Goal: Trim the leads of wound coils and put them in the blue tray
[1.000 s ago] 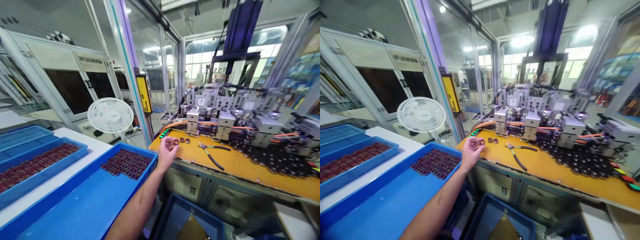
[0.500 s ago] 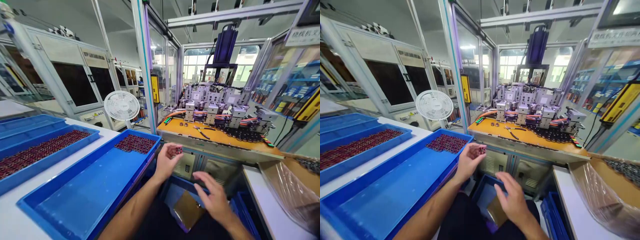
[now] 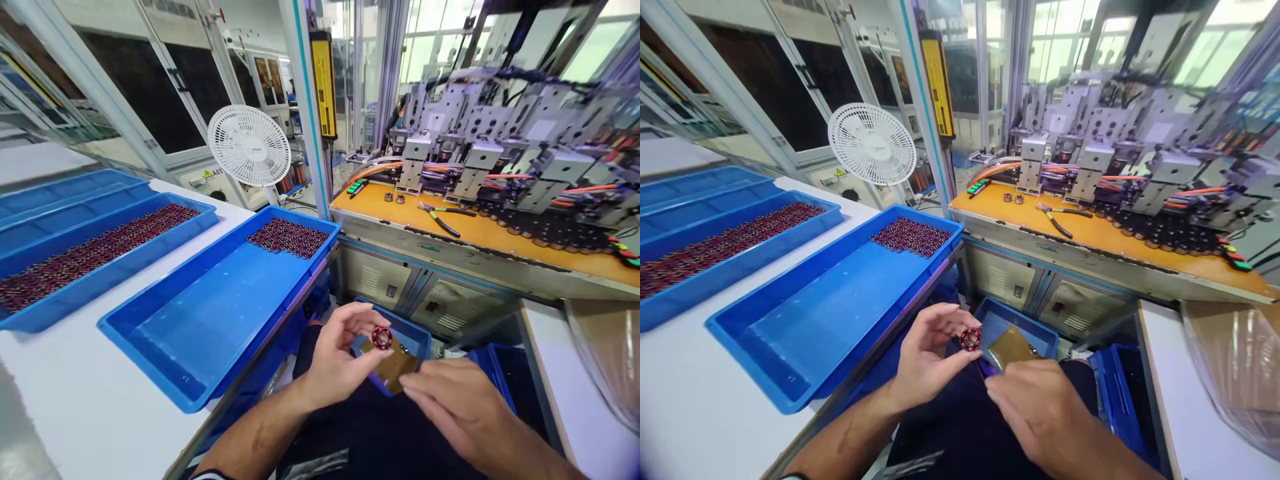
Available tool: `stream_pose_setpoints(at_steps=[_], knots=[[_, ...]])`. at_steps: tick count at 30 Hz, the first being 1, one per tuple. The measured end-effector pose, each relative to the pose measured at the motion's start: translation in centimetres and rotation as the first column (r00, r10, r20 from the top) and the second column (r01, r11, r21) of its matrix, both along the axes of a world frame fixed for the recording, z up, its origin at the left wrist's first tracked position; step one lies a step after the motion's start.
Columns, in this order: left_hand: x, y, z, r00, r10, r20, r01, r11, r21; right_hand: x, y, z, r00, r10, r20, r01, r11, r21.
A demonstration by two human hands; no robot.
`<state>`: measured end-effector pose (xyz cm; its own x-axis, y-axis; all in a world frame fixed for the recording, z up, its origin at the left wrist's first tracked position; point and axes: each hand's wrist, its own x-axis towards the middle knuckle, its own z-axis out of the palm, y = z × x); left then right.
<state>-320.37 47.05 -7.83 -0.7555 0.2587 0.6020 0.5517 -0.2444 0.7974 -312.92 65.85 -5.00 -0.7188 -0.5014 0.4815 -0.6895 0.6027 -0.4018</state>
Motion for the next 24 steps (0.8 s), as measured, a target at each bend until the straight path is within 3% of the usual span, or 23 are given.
stream_pose_setpoints(at_steps=[4, 7, 12, 16, 20, 22, 24], knots=[[-1.4, 1.3, -0.5, 0.989, -0.082, 0.120, 0.076, 0.996, 0.053, -0.6, 0.9, -0.9, 0.989, 0.085, 0.124, -0.066, 0.987, -0.147], [-2.0, 2.2, -1.0, 0.991, -0.086, 0.101, 0.084, 0.996, 0.023, -1.9, 2.0, -1.5, 0.950, 0.046, 0.308, 0.061, 0.943, -0.328], [-2.5, 3.5, -1.6, 0.992, -0.126, 0.011, 0.126, 0.992, -0.019, -4.4, 2.2, -2.2, 0.841, 0.018, 0.540, 0.382, 0.687, -0.618], [-2.8, 4.2, -1.6, 0.989, -0.145, -0.005, 0.145, 0.989, -0.014, -5.0, 0.8, -3.3, 0.755, 0.148, 0.638, 0.489, 0.522, -0.699], [-3.0, 4.0, -1.8, 0.977, -0.191, 0.097, 0.185, 0.981, 0.065, -4.2, 0.0, -4.8, 0.709, 0.242, 0.662, 0.582, 0.331, -0.743], [-3.0, 3.8, -1.9, 0.967, -0.222, 0.124, 0.212, 0.973, 0.088, -3.9, 0.0, -5.2, 0.682, 0.270, 0.679, 0.607, 0.309, -0.732], [-3.0, 3.7, -1.9, 0.961, -0.252, 0.116, 0.244, 0.967, 0.076, -3.7, 0.2, -5.1, 0.681, 0.283, 0.675, 0.590, 0.335, -0.735]])
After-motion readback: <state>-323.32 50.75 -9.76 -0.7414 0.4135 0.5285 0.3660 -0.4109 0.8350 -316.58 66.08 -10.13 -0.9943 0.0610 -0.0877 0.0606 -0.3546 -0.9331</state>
